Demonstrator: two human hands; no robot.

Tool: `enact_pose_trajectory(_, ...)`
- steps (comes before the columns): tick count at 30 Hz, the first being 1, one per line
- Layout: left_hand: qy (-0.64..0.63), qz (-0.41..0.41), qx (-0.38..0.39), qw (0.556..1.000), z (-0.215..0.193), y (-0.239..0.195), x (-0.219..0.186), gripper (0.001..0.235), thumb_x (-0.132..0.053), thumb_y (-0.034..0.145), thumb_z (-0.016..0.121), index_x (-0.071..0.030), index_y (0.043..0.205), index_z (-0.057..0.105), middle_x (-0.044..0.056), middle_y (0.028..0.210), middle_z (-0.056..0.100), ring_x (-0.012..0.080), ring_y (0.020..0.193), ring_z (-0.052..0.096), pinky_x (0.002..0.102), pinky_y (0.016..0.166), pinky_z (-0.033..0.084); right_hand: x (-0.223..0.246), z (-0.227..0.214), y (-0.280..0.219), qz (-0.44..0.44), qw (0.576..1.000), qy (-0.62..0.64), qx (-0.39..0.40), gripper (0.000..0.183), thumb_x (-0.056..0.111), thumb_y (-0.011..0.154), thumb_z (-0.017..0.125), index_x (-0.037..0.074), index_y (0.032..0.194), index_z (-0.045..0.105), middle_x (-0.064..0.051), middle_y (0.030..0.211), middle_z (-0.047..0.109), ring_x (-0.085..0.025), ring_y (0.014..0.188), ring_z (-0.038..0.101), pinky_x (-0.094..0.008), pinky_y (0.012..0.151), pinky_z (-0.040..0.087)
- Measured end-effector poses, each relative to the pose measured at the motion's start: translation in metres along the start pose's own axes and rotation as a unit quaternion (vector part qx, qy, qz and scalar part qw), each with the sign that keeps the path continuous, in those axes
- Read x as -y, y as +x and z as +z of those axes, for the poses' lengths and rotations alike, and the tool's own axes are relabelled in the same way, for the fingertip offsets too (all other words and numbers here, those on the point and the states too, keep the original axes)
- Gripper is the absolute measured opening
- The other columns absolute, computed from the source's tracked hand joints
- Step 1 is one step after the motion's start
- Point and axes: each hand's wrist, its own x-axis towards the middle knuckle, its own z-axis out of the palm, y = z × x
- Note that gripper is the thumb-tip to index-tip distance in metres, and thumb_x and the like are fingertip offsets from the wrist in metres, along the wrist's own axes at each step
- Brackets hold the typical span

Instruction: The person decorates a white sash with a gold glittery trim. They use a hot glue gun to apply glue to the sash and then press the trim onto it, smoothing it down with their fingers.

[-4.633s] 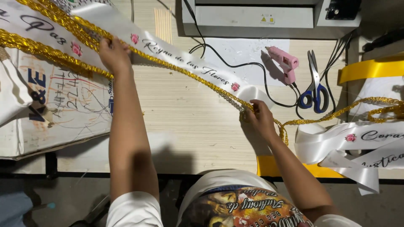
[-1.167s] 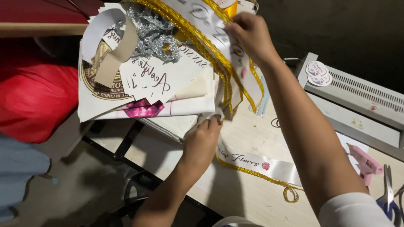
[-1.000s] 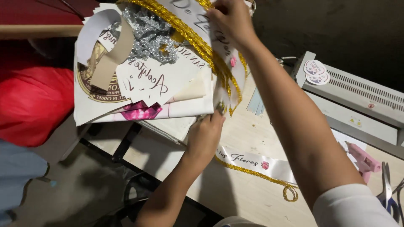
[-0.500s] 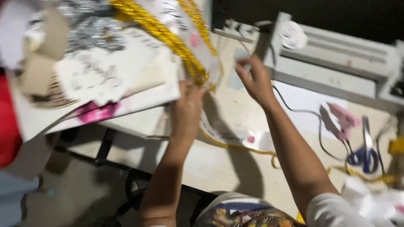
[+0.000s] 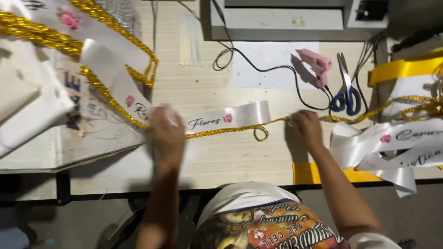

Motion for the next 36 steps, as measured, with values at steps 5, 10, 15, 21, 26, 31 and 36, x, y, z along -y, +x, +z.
enact_pose_trajectory(5, -0.098, 0.096, 0.180, 0.974, 0.095, -0.088, -0.015, 0.026, -0.023, 0.104, 0.064, -0.008, 0.126, 0.064, 0.018, 0.127, 0.065, 0.0344, 0.109, 0.067, 0.046, 0.092, 0.056, 0.050, 0.051, 0.031, -0.157, 0.987, 0.026, 0.036, 0.031, 0.010, 0.090, 0.070, 0.009, 0.121, 0.070, -0.016, 0.130, 0.069, -0.035, 0.123, 0.061, -0.046, 0.105, 0.050)
enact_pose_trajectory(10, -0.041, 0.347, 0.079, 0.934, 0.142, -0.115, -0.012, 0.026, -0.010, 0.092, 0.065, -0.009, 0.118, 0.071, 0.012, 0.127, 0.064, 0.0287, 0.113, 0.063, 0.044, 0.094, 0.051, 0.081, 0.048, 0.061, -0.202, 0.976, 0.040, 0.067, 0.031, 0.015, 0.091, 0.070, 0.003, 0.120, 0.068, -0.018, 0.133, 0.065, -0.039, 0.128, 0.057, -0.052, 0.102, 0.043)
enact_pose_trajectory(15, -0.050, 0.336, 0.059, 0.939, 0.170, -0.089, -0.024, 0.026, -0.009, 0.089, 0.068, -0.009, 0.114, 0.071, 0.008, 0.120, 0.063, 0.0280, 0.114, 0.060, 0.042, 0.098, 0.049, 0.063, 0.031, 0.079, -0.148, 0.986, 0.043, 0.067, 0.029, 0.013, 0.091, 0.070, 0.004, 0.119, 0.068, -0.013, 0.138, 0.062, -0.036, 0.134, 0.053, -0.054, 0.106, 0.042)
enact_pose_trajectory(21, -0.066, 0.313, 0.027, 0.947, 0.177, -0.060, -0.044, 0.019, -0.011, 0.091, 0.072, -0.010, 0.110, 0.071, 0.005, 0.113, 0.064, 0.0255, 0.107, 0.060, 0.042, 0.092, 0.049, 0.040, 0.010, 0.077, -0.138, 0.988, 0.064, 0.027, 0.027, 0.014, 0.091, 0.073, 0.002, 0.115, 0.067, -0.018, 0.132, 0.062, -0.037, 0.127, 0.056, -0.049, 0.106, 0.045)
enact_pose_trajectory(26, -0.093, 0.313, 0.066, 0.943, 0.187, -0.064, -0.038, 0.018, -0.008, 0.092, 0.072, -0.009, 0.110, 0.070, 0.003, 0.108, 0.063, 0.0245, 0.103, 0.060, 0.040, 0.091, 0.049, 0.021, -0.004, 0.056, -0.146, 0.989, 0.027, 0.015, 0.025, 0.016, 0.087, 0.078, 0.003, 0.107, 0.069, -0.016, 0.119, 0.067, -0.035, 0.117, 0.059, -0.049, 0.098, 0.046)
enact_pose_trajectory(31, -0.100, 0.301, 0.083, 0.945, 0.192, -0.066, -0.042, 0.018, -0.006, 0.092, 0.071, -0.010, 0.110, 0.071, 0.003, 0.107, 0.063, 0.0238, 0.102, 0.060, 0.039, 0.090, 0.050, -0.009, -0.029, 0.041, -0.057, 0.998, 0.036, 0.010, 0.008, 0.009, 0.090, 0.075, 0.006, 0.097, 0.073, -0.012, 0.099, 0.070, -0.033, 0.098, 0.065, -0.047, 0.085, 0.049)
enact_pose_trajectory(36, -0.117, 0.311, 0.081, 0.940, 0.195, -0.065, -0.048, 0.019, -0.006, 0.094, 0.070, -0.008, 0.112, 0.070, 0.004, 0.109, 0.064, 0.0240, 0.104, 0.061, 0.038, 0.091, 0.051, -0.094, -0.049, 0.012, 0.071, 0.993, 0.067, 0.065, 0.014, 0.006, 0.099, 0.068, 0.004, 0.112, 0.074, -0.016, 0.096, 0.068, -0.033, 0.084, 0.066, -0.042, 0.073, 0.053)
